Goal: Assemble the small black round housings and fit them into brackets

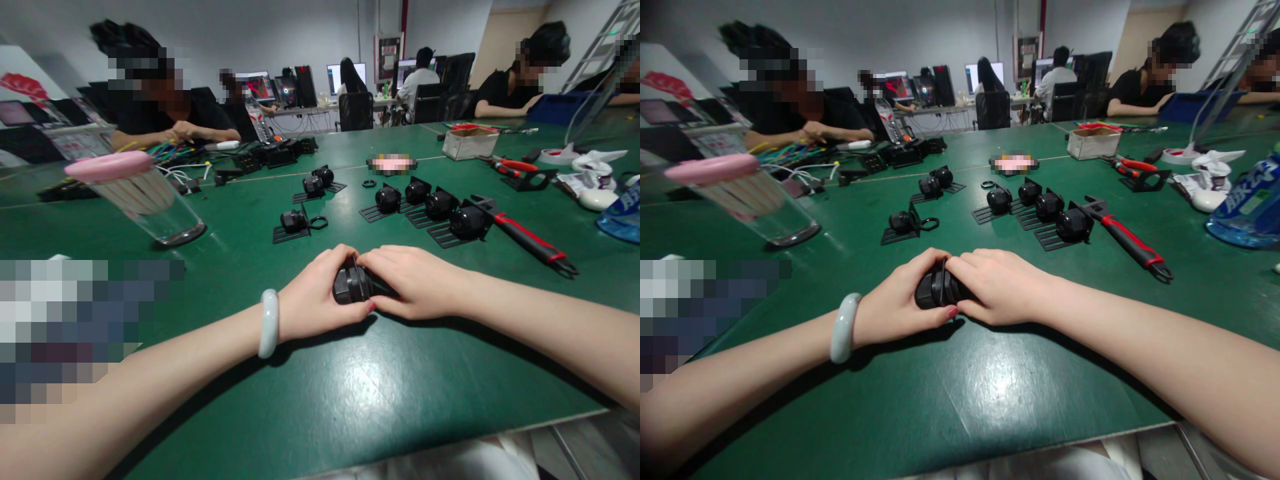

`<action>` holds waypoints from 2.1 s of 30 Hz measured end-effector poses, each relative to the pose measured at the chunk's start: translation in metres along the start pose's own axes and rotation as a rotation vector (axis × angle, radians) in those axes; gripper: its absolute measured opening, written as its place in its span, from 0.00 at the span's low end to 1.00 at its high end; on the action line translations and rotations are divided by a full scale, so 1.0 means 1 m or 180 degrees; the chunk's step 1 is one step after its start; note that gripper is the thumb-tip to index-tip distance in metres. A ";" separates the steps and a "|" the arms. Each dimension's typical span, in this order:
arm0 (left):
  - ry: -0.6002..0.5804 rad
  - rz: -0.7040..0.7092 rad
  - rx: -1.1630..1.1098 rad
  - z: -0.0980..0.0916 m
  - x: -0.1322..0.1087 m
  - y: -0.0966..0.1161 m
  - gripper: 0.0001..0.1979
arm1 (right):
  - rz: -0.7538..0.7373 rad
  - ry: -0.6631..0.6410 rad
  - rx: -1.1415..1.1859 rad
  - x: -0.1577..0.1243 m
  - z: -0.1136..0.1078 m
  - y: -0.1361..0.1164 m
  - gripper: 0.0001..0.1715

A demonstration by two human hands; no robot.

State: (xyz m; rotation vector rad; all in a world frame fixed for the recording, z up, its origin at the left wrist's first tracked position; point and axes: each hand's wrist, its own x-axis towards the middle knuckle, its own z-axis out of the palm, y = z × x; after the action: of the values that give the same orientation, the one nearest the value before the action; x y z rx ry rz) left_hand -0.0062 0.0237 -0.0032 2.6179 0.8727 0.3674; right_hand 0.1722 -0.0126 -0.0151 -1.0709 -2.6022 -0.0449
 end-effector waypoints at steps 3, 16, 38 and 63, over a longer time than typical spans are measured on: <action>0.0008 -0.0008 0.0008 0.000 0.000 0.000 0.22 | 0.0004 -0.0011 0.0004 0.000 0.000 -0.001 0.19; 0.0001 0.0017 0.0015 0.000 0.000 -0.001 0.23 | 0.0019 -0.0031 -0.0013 -0.001 0.000 0.000 0.19; -0.0018 0.0068 -0.0045 -0.001 0.000 -0.001 0.24 | 0.0020 -0.0091 -0.0026 0.000 -0.002 -0.001 0.20; -0.0016 0.0074 -0.0049 -0.001 0.000 -0.001 0.24 | 0.0005 -0.0087 -0.0042 0.000 -0.002 -0.001 0.19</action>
State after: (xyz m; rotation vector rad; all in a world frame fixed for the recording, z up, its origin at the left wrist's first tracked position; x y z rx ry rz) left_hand -0.0071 0.0248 -0.0031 2.6159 0.8351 0.3720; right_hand 0.1723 -0.0136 -0.0136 -1.0856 -2.6288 -0.0473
